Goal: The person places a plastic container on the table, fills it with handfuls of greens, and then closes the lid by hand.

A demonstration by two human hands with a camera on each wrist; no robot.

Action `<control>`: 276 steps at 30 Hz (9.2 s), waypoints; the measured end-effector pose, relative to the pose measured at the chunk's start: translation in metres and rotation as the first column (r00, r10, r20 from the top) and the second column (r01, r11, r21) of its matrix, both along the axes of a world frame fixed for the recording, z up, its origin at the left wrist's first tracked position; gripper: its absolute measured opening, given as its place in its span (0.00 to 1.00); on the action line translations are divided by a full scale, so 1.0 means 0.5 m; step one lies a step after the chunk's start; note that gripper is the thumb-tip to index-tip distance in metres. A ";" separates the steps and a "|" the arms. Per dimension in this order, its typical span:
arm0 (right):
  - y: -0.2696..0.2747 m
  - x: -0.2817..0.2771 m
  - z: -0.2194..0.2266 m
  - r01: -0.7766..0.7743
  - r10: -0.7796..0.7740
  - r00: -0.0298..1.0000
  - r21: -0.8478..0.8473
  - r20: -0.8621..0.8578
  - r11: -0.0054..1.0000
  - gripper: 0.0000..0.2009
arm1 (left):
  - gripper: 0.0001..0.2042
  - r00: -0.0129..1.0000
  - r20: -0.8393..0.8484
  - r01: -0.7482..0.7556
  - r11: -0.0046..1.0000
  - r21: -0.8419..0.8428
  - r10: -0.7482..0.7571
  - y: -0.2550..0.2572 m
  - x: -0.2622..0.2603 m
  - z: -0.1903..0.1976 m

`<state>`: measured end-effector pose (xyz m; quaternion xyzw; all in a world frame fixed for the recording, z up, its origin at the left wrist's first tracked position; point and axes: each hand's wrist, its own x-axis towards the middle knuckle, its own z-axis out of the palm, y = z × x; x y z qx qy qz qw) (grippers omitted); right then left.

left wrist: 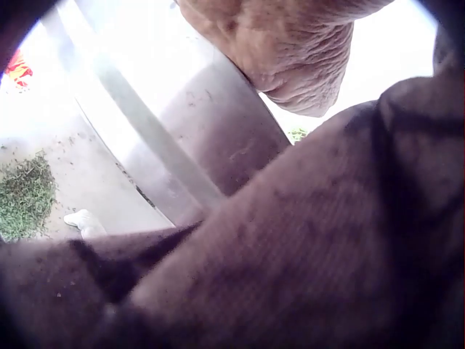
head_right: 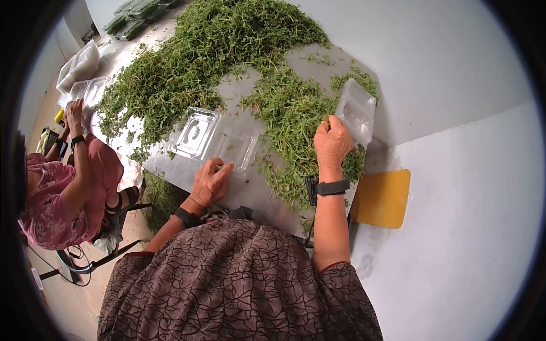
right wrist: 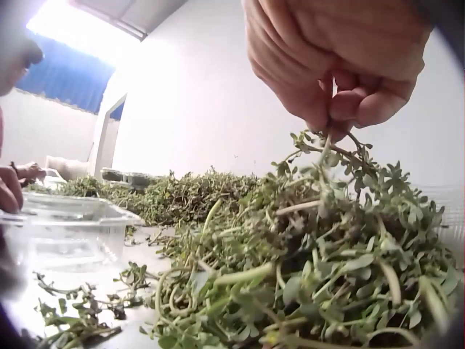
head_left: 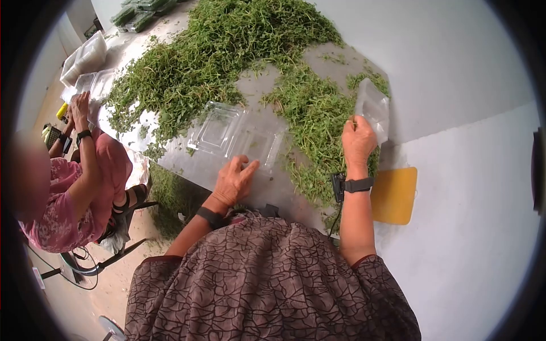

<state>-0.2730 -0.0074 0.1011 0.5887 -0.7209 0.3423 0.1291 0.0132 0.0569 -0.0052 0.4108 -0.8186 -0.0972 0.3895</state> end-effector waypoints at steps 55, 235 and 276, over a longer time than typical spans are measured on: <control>0.173 -0.056 -0.077 0.034 -0.102 0.986 0.443 0.131 0.896 0.11 | 0.19 0.998 0.029 -0.062 0.996 -0.069 0.064 0.006 -0.004 0.012; 0.096 0.114 -0.051 -0.734 0.101 -0.312 -0.307 0.945 0.606 0.11 | 0.22 0.967 -0.185 -0.198 0.974 -0.107 0.176 0.016 0.011 0.029; 0.169 0.189 0.100 -0.893 0.872 0.435 0.227 0.224 0.388 0.06 | 0.12 0.957 0.143 0.217 0.949 0.229 -0.253 0.055 0.008 0.282</control>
